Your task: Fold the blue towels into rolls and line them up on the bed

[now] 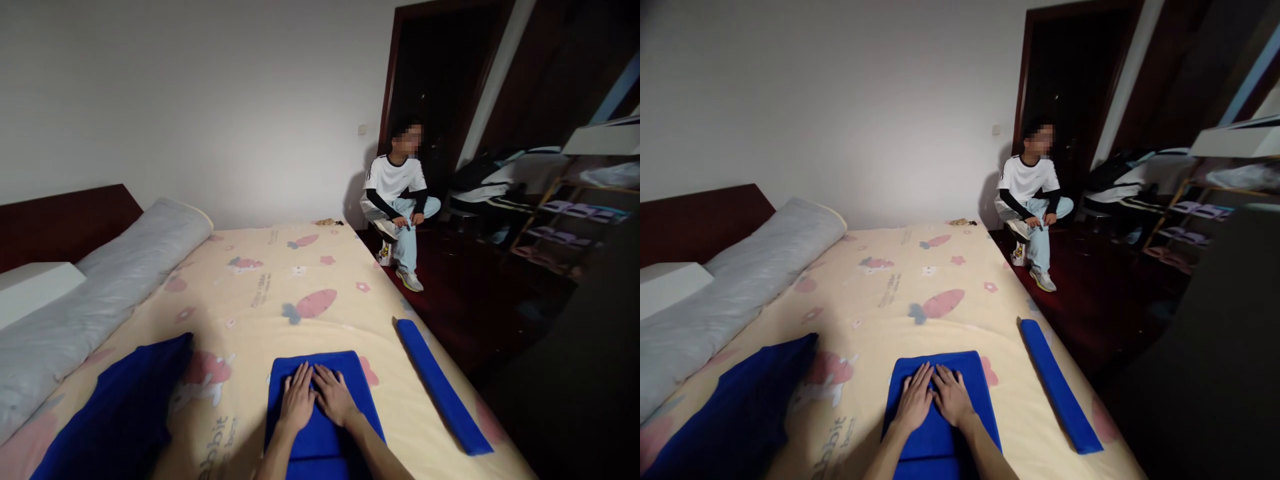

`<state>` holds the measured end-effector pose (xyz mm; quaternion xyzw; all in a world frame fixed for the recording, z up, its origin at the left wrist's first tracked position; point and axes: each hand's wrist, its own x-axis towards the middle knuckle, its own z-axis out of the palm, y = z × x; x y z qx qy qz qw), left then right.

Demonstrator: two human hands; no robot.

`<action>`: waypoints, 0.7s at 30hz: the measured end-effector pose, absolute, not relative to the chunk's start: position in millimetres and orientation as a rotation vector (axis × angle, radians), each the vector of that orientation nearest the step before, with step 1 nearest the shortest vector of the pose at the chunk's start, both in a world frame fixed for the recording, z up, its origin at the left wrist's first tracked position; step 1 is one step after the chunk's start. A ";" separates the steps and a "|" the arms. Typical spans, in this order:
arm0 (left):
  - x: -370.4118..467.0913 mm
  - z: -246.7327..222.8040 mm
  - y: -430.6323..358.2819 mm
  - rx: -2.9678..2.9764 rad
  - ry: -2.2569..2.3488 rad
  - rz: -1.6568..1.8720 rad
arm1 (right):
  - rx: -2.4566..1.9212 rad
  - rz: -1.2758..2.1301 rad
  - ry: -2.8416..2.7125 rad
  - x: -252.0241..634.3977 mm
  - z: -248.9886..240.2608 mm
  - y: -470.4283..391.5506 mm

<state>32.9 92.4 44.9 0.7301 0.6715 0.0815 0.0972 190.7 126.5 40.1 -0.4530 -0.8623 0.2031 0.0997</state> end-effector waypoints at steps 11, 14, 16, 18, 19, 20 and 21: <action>-70.2 44.6 72.8 1.756 2.701 0.594 | -1.879 0.229 -2.068 303.4 29.8 150.8; -30.7 44.1 56.2 1.745 2.585 0.905 | -1.748 0.288 -2.003 275.4 39.2 120.5; 7.2 29.2 35.4 1.861 2.375 1.003 | -1.592 0.381 -2.026 248.8 43.8 88.6; 41.3 1.6 8.8 2.017 2.178 0.949 | -1.443 0.488 -2.064 226.8 41.3 53.0; 53.8 -14.9 -4.6 2.074 2.135 0.911 | -1.385 0.539 -2.084 219.6 36.9 36.2; 62.3 -31.3 -17.0 2.140 2.079 0.850 | -1.325 0.591 -2.115 215.3 30.8 21.3; 66.4 -46.3 -27.7 2.194 2.045 0.811 | -1.283 0.637 -2.144 213.8 23.6 8.7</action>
